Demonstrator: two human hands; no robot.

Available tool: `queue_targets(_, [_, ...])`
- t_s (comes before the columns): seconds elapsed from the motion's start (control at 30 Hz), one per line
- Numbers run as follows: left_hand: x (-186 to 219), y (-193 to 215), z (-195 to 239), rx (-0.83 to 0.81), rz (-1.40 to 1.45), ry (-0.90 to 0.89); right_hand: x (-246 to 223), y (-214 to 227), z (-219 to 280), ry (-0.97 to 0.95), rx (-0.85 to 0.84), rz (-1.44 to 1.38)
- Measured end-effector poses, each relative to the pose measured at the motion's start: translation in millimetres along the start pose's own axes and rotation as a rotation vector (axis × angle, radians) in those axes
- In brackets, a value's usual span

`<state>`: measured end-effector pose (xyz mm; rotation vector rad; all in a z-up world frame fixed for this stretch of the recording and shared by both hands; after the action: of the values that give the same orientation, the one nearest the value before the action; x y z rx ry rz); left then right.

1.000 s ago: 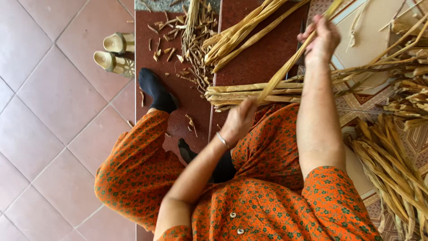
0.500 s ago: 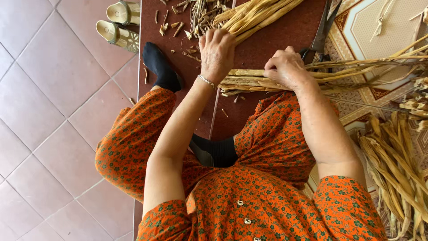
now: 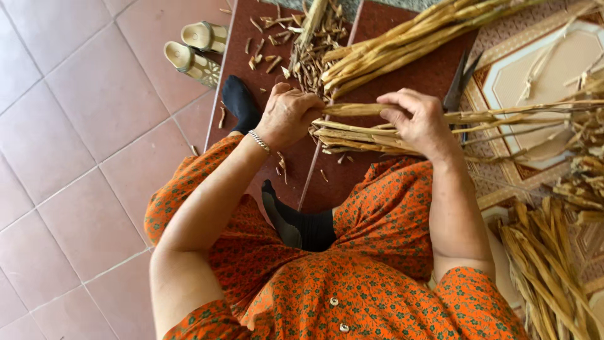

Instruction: The person sits on the floor and strips the outer layers from dried plant stems by hand, then uses scissors to trim the ends of the processed stems. The person gathers the trimmed stems into a bundle and places them aside.

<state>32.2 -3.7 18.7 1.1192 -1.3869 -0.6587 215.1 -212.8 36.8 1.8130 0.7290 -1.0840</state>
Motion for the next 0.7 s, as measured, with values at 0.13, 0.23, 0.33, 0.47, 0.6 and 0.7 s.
queue_targets(0.13, [1, 41, 6, 0.006, -0.022, -0.032, -34, -14, -23, 0.156, 0.028, 0.226])
queue_targets(0.23, [-1, 50, 6, -0.044, -0.011, 0.078, -46, -22, -32, 0.224, 0.077, 0.281])
queue_targets(0.33, [-12, 45, -2, -0.229, 0.228, 0.32, -43, -23, -33, 0.182, 0.036, 0.096])
queue_targets(0.47, [-15, 37, -13, -0.215, 0.332, 0.155, -25, -30, -25, 0.178, -0.043, 0.127])
queue_targets(0.6, [-12, 32, -18, -0.112, 0.017, 0.038, -6, -40, -18, 0.124, 0.018, 0.194])
queue_targets(0.7, [-8, 22, -22, -0.12, -0.258, 0.012, -1, -45, -15, 0.113, 0.077, 0.086])
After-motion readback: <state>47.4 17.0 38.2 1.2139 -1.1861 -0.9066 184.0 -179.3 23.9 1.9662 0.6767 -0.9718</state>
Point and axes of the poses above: each hand's wrist, its own z-axis away from the middle knuckle, its own y-axis out of the back of the hand, x = y × z, the point moved 3 cm from there along -z, towards the middle knuckle, and after that the axes turned 13 degrees about -z, right-handed, at the moved point
